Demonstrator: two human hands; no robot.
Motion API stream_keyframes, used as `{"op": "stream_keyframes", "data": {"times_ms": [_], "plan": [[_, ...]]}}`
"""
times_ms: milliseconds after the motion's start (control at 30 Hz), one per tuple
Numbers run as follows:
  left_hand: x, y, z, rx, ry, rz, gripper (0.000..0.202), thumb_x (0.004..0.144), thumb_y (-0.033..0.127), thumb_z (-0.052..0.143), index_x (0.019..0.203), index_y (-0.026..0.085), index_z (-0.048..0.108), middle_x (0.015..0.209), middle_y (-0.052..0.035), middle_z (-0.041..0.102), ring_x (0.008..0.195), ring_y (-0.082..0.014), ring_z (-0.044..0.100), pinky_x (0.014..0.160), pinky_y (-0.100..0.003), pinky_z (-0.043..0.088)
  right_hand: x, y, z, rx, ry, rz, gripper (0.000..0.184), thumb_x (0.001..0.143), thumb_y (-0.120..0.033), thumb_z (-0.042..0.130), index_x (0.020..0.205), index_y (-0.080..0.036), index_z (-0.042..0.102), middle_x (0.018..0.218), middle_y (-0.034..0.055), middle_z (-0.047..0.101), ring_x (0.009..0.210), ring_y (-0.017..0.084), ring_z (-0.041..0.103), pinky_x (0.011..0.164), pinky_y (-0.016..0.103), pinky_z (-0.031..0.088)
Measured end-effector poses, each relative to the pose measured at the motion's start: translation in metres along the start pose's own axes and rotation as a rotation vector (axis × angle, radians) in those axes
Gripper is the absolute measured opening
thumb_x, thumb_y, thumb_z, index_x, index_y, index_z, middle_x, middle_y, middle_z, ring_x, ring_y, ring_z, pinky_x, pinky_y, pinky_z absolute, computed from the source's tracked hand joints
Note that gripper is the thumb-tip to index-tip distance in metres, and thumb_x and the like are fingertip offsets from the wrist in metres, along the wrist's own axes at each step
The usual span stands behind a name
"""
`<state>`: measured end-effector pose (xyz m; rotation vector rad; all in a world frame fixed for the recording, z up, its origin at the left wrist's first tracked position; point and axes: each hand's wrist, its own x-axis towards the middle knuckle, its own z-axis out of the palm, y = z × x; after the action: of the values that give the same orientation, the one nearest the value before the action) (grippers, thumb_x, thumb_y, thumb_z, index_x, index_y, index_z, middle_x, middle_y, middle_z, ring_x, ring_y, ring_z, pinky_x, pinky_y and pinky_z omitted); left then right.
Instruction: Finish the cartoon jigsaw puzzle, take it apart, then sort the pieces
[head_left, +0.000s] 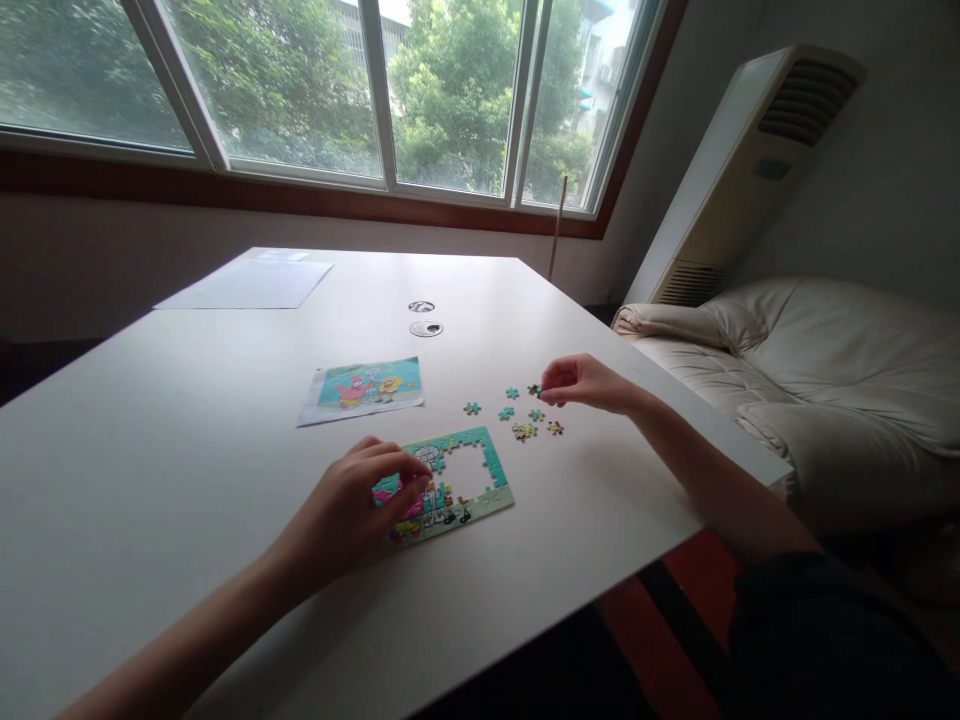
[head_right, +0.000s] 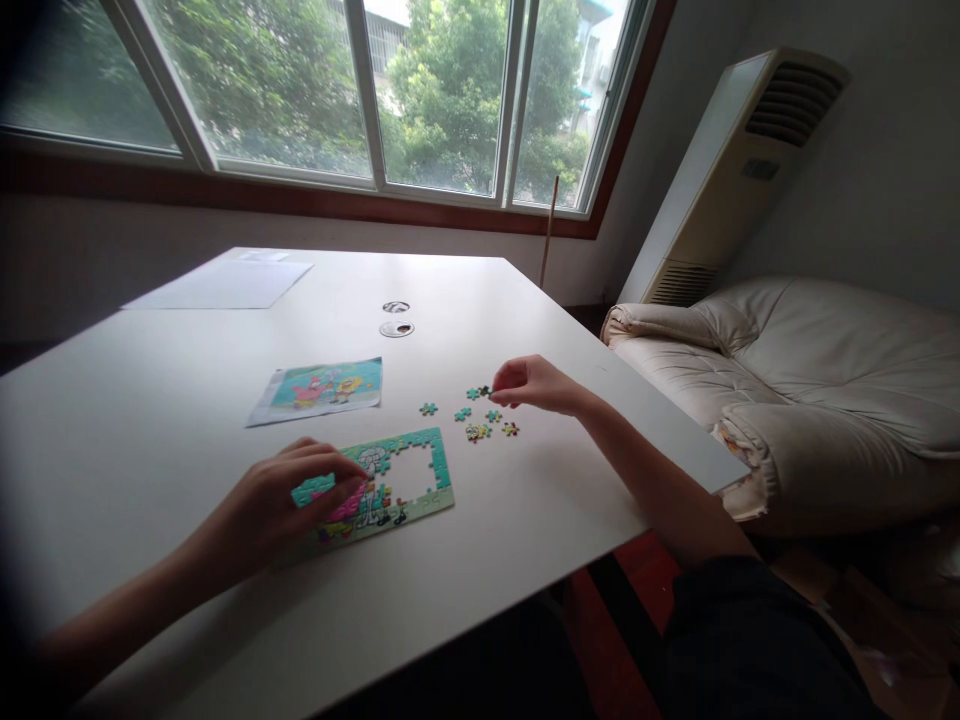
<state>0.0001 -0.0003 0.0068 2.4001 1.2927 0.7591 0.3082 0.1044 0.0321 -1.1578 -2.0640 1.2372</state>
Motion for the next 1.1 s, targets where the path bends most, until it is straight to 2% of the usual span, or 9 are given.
{"op": "stream_keyframes", "data": {"times_ms": [133, 233, 400, 533, 733, 800, 967, 1100], "plan": [[0.005, 0.009, 0.004, -0.062, 0.014, -0.021, 0.019, 0.080, 0.031, 0.050, 0.079, 0.020, 0.066, 0.074, -0.0034, 0.064, 0.074, -0.0170, 0.053, 0.066, -0.027, 0.043, -0.001, -0.027, 0.046, 0.191, -0.097, -0.073, 0.026, 0.067, -0.031, 0.066, 0.084, -0.012, 0.061, 0.071, 0.0028, 0.063, 0.062, 0.009, 0.058, 0.060, 0.024, 0.050], [0.008, 0.015, 0.005, -0.110, 0.022, -0.087, 0.020, 0.080, 0.033, 0.050, 0.080, 0.020, 0.066, 0.073, -0.0020, 0.063, 0.070, -0.0151, 0.053, 0.064, -0.025, 0.042, 0.000, -0.037, 0.068, 0.252, -0.123, -0.088, 0.024, 0.068, -0.028, 0.066, 0.085, -0.011, 0.062, 0.070, 0.0025, 0.063, 0.061, 0.008, 0.058, 0.060, 0.023, 0.051], [0.010, 0.016, 0.004, -0.142, 0.047, -0.169, 0.023, 0.079, 0.038, 0.051, 0.080, 0.020, 0.066, 0.072, -0.0011, 0.062, 0.065, -0.0133, 0.051, 0.061, -0.025, 0.040, 0.006, -0.040, 0.085, 0.266, -0.202, -0.135, 0.020, 0.068, -0.025, 0.066, 0.082, -0.011, 0.064, 0.070, 0.0026, 0.064, 0.063, 0.009, 0.060, 0.063, 0.025, 0.052], [0.011, 0.014, 0.003, -0.166, 0.072, -0.197, 0.024, 0.077, 0.039, 0.053, 0.075, 0.018, 0.065, 0.069, -0.0015, 0.062, 0.064, -0.0134, 0.051, 0.059, -0.025, 0.039, 0.009, -0.036, 0.098, 0.289, -0.144, -0.184, 0.021, 0.069, -0.025, 0.065, 0.087, -0.012, 0.064, 0.069, 0.0026, 0.065, 0.063, 0.009, 0.060, 0.062, 0.025, 0.052], [0.014, 0.013, 0.000, -0.425, 0.041, -0.302, 0.029, 0.078, 0.040, 0.052, 0.080, 0.014, 0.065, 0.069, -0.0031, 0.063, 0.062, -0.0138, 0.053, 0.054, -0.023, 0.040, 0.004, -0.033, 0.109, 0.356, -0.202, -0.230, 0.032, 0.071, -0.026, 0.064, 0.101, -0.016, 0.059, 0.073, 0.0027, 0.067, 0.071, 0.012, 0.064, 0.070, 0.029, 0.053], [0.015, 0.013, -0.001, -0.478, 0.040, -0.319, 0.030, 0.077, 0.040, 0.052, 0.079, 0.013, 0.064, 0.069, -0.0033, 0.062, 0.062, -0.0138, 0.053, 0.054, -0.023, 0.041, 0.002, -0.034, 0.109, 0.275, -0.183, -0.273, 0.033, 0.073, -0.026, 0.061, 0.104, -0.016, 0.057, 0.075, 0.0032, 0.067, 0.073, 0.013, 0.064, 0.071, 0.029, 0.053], [0.015, 0.013, 0.000, -0.494, 0.017, -0.312, 0.031, 0.078, 0.041, 0.051, 0.077, 0.013, 0.064, 0.068, -0.0026, 0.061, 0.063, -0.0138, 0.054, 0.055, -0.023, 0.042, 0.001, -0.036, 0.109, -0.125, 0.008, -0.445, 0.025, 0.075, -0.028, 0.060, 0.097, -0.018, 0.061, 0.074, 0.0019, 0.066, 0.068, 0.011, 0.062, 0.067, 0.025, 0.051], [0.015, 0.011, 0.001, -0.503, -0.005, -0.309, 0.031, 0.078, 0.041, 0.050, 0.077, 0.013, 0.063, 0.070, -0.0029, 0.062, 0.066, -0.0145, 0.055, 0.057, -0.024, 0.043, 0.002, -0.033, 0.109, -0.287, 0.096, -0.617, 0.023, 0.075, -0.030, 0.061, 0.094, -0.018, 0.062, 0.073, 0.0022, 0.063, 0.065, 0.009, 0.058, 0.063, 0.023, 0.049]]}}
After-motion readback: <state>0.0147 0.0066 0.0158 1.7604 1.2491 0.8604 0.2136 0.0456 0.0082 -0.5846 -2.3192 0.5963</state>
